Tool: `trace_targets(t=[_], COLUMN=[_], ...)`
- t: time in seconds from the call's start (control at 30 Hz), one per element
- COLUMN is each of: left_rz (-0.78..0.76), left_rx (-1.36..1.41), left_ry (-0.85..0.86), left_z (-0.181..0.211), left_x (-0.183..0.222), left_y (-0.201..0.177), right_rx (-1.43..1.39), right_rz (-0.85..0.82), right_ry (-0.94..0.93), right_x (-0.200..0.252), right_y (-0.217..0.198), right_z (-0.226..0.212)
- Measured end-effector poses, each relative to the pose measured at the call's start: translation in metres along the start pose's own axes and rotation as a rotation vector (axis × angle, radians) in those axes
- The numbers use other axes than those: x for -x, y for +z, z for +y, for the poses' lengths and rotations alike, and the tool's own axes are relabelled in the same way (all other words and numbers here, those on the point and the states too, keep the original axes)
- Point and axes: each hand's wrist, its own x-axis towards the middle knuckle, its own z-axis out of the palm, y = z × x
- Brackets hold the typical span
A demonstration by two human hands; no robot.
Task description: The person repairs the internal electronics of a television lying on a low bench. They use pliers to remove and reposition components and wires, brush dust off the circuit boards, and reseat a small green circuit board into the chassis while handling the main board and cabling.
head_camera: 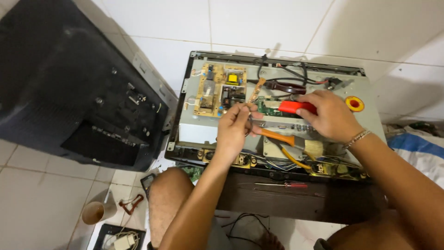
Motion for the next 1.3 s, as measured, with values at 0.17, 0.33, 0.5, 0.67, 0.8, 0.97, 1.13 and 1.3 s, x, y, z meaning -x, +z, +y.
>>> trace_targets(t=[0.17, 0.33, 0.5, 0.67, 0.8, 0.97, 1.13, 1.3], left_rz=[-0.026, -0.088, -0.094, -0.056, -0.023, -0.007, -0.014, -0.008], left_rx=[0.04, 0.135, -0.068, -0.076, -0.087, -0.12, -0.129, -0.14], left_ry=[-0.047, -0.068, 0.025, 0.074, 0.107, 0.13, 0.146, 0.131], left_z=[0.011, 0.014, 0.025, 0.016, 0.014, 0.021, 0.016, 0.025], left_x=[0.004, 0.008, 0.011, 0.009, 0.009, 0.015, 0.011, 0.018], left_y=[0.001, 0.002, 0.008, 0.008, 0.01, 0.014, 0.011, 0.013], right_rx=[0.076, -0.172, -0.535, -0.376, -0.256, -0.228, -0.235, -0.26], right_rz=[-0.082, 0.185, -0.041, -0.104, -0.172, -0.146, -0.177, -0.214], right_ry=[0.039, 0.076, 0.076, 0.162, 0.098, 0.113, 0.072, 0.088], right_x=[-0.006, -0.001, -0.011, -0.003, -0.004, -0.003, -0.008, -0.008], right_y=[-0.011, -0.052, -0.061, -0.05, -0.055, -0.055, -0.056, -0.061], right_z=[-0.01, -0.051, -0.084, -0.089, -0.105, -0.11, -0.114, -0.124])
